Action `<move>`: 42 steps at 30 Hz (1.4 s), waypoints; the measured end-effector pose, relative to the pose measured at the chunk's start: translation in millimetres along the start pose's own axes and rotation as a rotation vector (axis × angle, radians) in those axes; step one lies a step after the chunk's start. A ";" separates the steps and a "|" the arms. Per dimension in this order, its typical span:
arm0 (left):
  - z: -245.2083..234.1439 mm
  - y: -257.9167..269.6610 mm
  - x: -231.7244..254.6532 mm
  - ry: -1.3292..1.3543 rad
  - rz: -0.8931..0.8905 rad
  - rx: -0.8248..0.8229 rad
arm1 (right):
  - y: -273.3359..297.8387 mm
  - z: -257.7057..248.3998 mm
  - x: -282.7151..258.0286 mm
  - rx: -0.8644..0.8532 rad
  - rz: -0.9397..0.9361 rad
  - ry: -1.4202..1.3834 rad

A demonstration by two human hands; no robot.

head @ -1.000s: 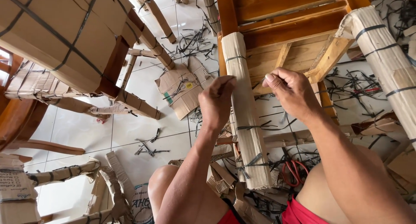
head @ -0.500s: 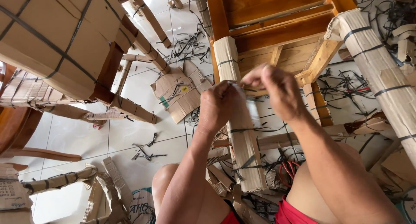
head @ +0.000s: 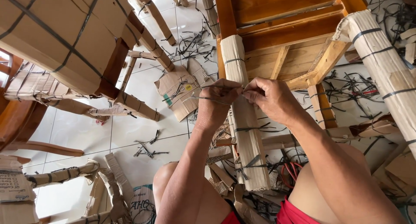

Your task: Wrapping wooden chair legs with protective cardboard and securing them with plastic ties using scissors.

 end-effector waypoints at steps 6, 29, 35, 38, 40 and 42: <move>-9.2 21.3 66.9 -0.501 0.597 0.103 | -6.4 0.8 2.4 0.049 -0.098 0.131; -1.0 28.9 62.2 -0.737 0.758 0.337 | -29.2 3.3 11.9 -0.011 -0.234 0.128; -4.9 28.9 65.8 -0.664 0.689 0.335 | -35.1 1.6 18.0 0.029 -0.303 0.172; -5.3 23.9 57.2 -0.578 0.636 0.309 | -25.8 -5.0 2.2 0.096 -0.330 0.205; -9.6 21.1 55.6 -0.521 0.610 0.283 | -18.7 -10.5 -7.5 0.120 -0.310 0.185; -9.4 12.8 49.5 -0.267 0.398 0.030 | -17.1 -9.7 -2.3 0.008 -0.165 -0.095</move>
Point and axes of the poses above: each hand's wrist, its own y-axis away from the middle knuckle, its own z-axis out of the palm, x = y × z, the point moved 7 cm from there along -y, towards the middle knuckle, and after that the axes turned 7 degrees about -y, right-handed, at the moved point
